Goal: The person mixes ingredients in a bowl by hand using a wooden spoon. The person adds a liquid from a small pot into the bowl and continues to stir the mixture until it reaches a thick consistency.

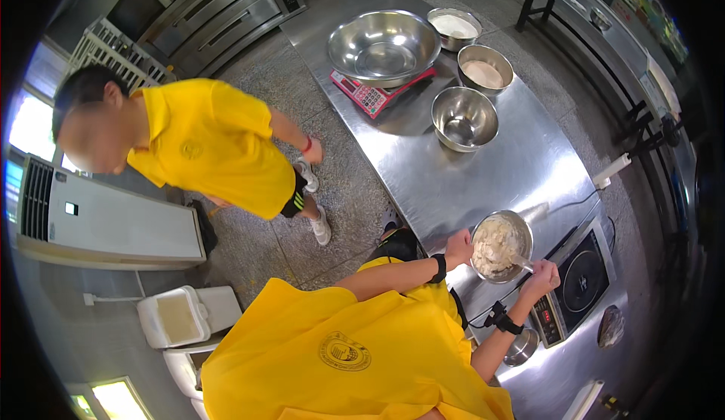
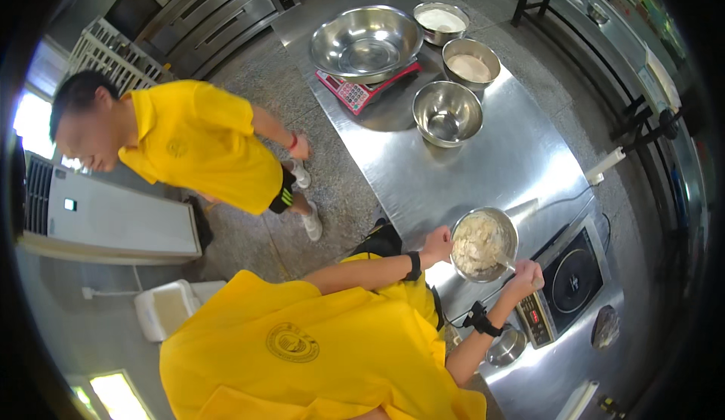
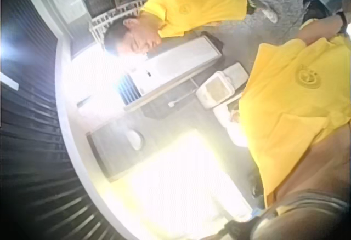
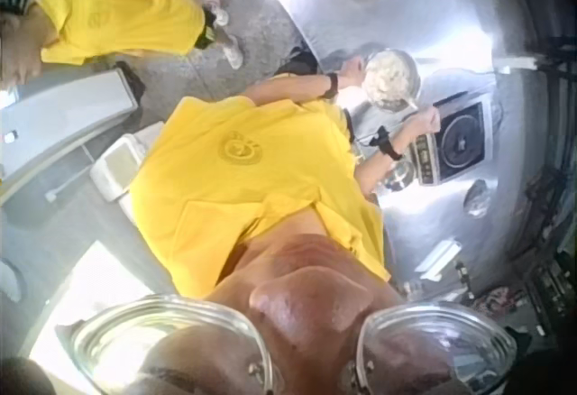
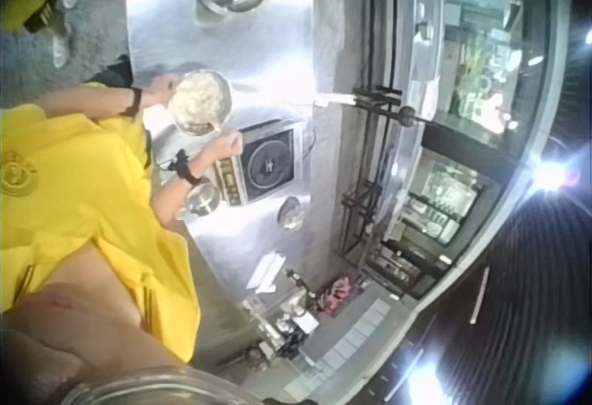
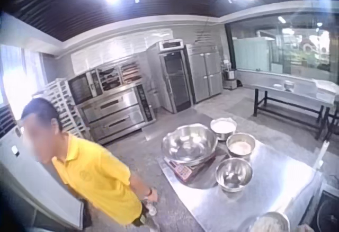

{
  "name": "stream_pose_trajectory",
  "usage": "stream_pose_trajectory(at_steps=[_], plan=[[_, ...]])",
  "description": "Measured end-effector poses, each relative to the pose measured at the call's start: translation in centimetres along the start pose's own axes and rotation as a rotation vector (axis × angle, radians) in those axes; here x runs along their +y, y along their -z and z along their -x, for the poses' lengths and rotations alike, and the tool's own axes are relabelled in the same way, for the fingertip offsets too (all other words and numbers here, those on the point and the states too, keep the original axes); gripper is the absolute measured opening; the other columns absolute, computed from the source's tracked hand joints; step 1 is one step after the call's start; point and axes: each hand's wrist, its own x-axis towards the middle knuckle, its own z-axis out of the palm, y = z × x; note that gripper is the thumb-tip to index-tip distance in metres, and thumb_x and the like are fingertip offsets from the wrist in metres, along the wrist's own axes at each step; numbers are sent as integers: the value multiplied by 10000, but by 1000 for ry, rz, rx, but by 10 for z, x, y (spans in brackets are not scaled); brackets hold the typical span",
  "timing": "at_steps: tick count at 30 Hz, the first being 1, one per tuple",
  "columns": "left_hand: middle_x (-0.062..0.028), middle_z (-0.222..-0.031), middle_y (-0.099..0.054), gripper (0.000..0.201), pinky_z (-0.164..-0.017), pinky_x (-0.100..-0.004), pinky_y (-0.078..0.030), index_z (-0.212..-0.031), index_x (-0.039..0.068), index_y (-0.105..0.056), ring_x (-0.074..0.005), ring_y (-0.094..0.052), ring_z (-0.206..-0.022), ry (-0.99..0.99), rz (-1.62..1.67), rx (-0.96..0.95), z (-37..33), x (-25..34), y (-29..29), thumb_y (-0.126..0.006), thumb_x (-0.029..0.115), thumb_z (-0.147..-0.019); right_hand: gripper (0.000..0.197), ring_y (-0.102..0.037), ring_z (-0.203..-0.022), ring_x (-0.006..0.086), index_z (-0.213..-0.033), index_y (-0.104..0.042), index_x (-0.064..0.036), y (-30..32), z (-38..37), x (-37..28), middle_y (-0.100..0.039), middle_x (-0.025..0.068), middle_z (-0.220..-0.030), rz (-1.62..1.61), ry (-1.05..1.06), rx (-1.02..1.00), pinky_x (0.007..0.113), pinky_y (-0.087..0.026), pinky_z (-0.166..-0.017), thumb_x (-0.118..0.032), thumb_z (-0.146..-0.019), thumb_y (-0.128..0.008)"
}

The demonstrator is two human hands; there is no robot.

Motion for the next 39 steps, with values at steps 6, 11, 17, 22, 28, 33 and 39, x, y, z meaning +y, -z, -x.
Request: stream_pose_trajectory(at_steps=[6, 11, 17, 22, 28, 33, 39], plan=[[-165, -697, -621, 115, -457, -402, -529, -759, 63, -481, -295, -673, -588, -41, -93, 92, -5, -5, -8, -568, -13, -758, 194, -421, -558, 94, -655, -533, 3, -7, 36, -16, -460, 1, -612, -33, -105, 117, 239, -303, -516, -14, -848, -553], [-183, -683, -581, 144, -452, -418, -470, -749, 50, -446, -319, -638, -549, -211, -214, 186, -11, -26, -16, -569, -23, -739, 185, -404, -581, 85, -688, -584, 25, -37, 83, -44, -474, -17, -617, 286, 88, -136, 264, -311, -521, -8, -868, -553], [-147, -699, -592, 168, -485, -402, -521, -738, 52, -445, -260, -670, -622, 41, -40, -66, -16, -14, -1, -602, 1, -765, 240, -437, -549, 71, -635, -495, -1, -42, 74, -50, -488, 2, -600, 100, 148, -113, 219, -316, -494, 27, -870, -533], [6, -800, -666, 521, -671, -341, -541, -780, 134, -601, -149, -631, -753, -233, -752, -410, -39, -16, 13, -978, 369, -509, 281, -416, -550, 76, -625, -451, -53, -33, 48, -80, -499, 16, -631, -115, -56, 56, 217, -290, -489, 63, -873, -514], [-174, -961, -677, 125, -728, -450, -645, -935, 35, -509, -308, -726, -857, 245, 246, -585, -31, -4, 30, -632, 32, -915, 239, -449, -554, 99, -665, -520, -26, -14, 53, -59, -541, 31, -643, 8, -118, -221, 248, -394, -556, 15, -900, -526], [-175, -928, -663, 107, -729, -441, -647, -936, 13, -502, -307, -726, -831, 296, 69, -550, -31, 2, 32, -606, -2, -918, 255, -482, -561, 116, -655, -547, 10, -29, 80, -41, -563, 42, -647, -116, -171, -133, 263, -441, -608, 9, -909, -517], [-151, -922, -648, 94, -753, -432, -640, -957, 3, -510, -285, -717, -855, 353, 145, -531, -20, 7, 36, -586, -24, -910, 240, -528, -578, 145, -629, -489, 19, -52, 96, -25, -562, 61, -651, 29, 63, -214, 264, -410, -562, 77, -844, -577]])
